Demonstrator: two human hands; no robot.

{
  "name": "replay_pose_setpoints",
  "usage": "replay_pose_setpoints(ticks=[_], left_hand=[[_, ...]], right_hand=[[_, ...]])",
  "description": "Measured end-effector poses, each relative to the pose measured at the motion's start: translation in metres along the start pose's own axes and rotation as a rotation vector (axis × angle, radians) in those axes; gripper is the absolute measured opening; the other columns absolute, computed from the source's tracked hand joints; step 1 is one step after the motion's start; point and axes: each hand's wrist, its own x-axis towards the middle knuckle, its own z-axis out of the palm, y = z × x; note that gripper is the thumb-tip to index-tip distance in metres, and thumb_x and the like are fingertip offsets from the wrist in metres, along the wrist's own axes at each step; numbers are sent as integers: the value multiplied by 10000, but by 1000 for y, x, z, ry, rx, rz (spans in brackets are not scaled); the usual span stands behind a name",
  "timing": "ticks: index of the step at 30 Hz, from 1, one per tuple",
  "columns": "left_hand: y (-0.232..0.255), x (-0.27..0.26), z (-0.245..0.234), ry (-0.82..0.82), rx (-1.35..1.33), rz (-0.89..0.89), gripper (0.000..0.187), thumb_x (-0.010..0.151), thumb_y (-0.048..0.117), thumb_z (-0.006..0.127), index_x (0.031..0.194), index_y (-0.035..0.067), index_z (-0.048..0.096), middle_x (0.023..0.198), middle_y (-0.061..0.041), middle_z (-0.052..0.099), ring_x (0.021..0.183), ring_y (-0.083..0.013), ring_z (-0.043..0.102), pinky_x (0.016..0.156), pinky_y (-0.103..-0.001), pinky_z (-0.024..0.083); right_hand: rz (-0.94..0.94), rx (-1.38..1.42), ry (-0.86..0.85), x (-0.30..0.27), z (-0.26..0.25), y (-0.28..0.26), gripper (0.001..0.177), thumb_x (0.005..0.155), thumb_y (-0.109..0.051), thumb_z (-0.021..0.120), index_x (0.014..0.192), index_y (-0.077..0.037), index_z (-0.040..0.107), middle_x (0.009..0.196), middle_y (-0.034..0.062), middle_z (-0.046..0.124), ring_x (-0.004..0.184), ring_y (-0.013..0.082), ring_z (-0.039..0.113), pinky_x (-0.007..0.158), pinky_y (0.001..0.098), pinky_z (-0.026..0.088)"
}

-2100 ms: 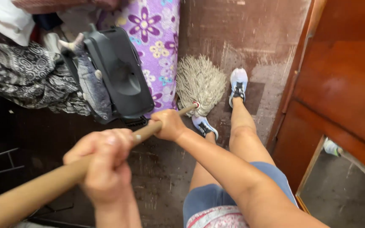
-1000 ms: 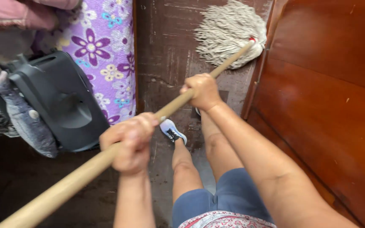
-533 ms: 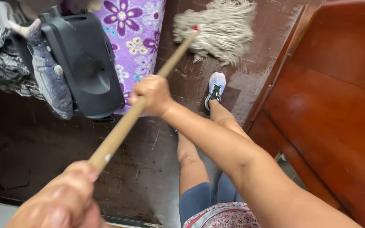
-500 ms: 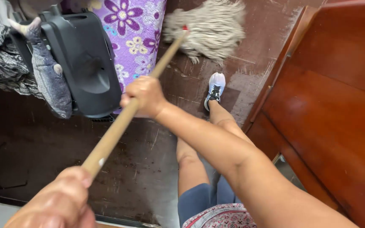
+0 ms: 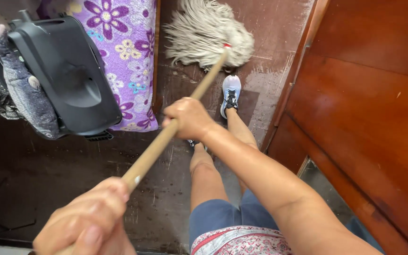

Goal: Mopping the wooden floor in a bedroom area.

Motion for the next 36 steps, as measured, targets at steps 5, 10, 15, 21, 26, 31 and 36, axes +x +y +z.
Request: replay_pose_setpoints(ticks=[5, 10, 15, 21, 26, 31, 36], left_hand=[[-78, -7, 34, -55, -442, 35, 199, 789, -1, 468, 658, 103, 360, 571, -53, 435, 542, -177, 349, 658, -389, 427], [-124, -38, 6, -95, -422, 115, 320, 898, 57, 514, 595, 84, 416, 530, -53, 419, 522, -213, 431, 704, -434, 483], [-50, -87, -75, 35, -293, 41, 172, 828, 34, 483, 684, 118, 444, 620, -30, 485, 614, -162, 442, 821, -421, 514], [-14, -121, -192, -346, 696, 175, 209, 737, -130, 592, 815, 27, 479, 775, -91, 597, 851, -235, 675, 1005, -455, 609], [-35, -150, -166, -121, 334, 181, 332, 826, -36, 502, 756, 232, 318, 476, 102, 391, 463, -26, 375, 795, -303, 554], [-27, -128, -172, -444, 519, -25, 333, 716, -47, 650, 608, 181, 434, 539, 57, 538, 603, -76, 565, 933, -310, 622], [-66, -122, -66, -10, 62, -3, 275, 822, 174, 382, 570, 235, 288, 467, 35, 302, 457, -95, 257, 635, -323, 415]], right_hand=[[206, -296, 100, -82, -10, 55, 142, 690, -164, 690, 600, -146, 582, 616, 6, 656, 591, 237, 621, 638, 342, 491], [200, -338, 189, -121, 36, 96, 260, 733, -238, 705, 551, -176, 529, 536, 8, 559, 538, 235, 576, 583, 336, 500], [37, -208, 263, -64, 102, -18, 237, 694, -97, 665, 526, -125, 500, 501, 40, 559, 483, 237, 532, 554, 363, 463], [-144, 49, 311, 1, 161, -109, 169, 675, -135, 639, 575, -130, 503, 534, 28, 567, 498, 249, 538, 584, 363, 475], [-122, 201, 65, -9, 156, -109, 136, 627, -183, 717, 576, -129, 602, 588, 17, 641, 564, 273, 600, 663, 362, 497], [-4, 57, 28, -54, 130, -88, 140, 662, -222, 711, 593, -121, 643, 620, 39, 677, 585, 287, 628, 639, 381, 511], [52, -103, 109, -129, 102, -36, 182, 712, -198, 732, 606, -136, 598, 595, -2, 647, 573, 230, 633, 655, 351, 523]])
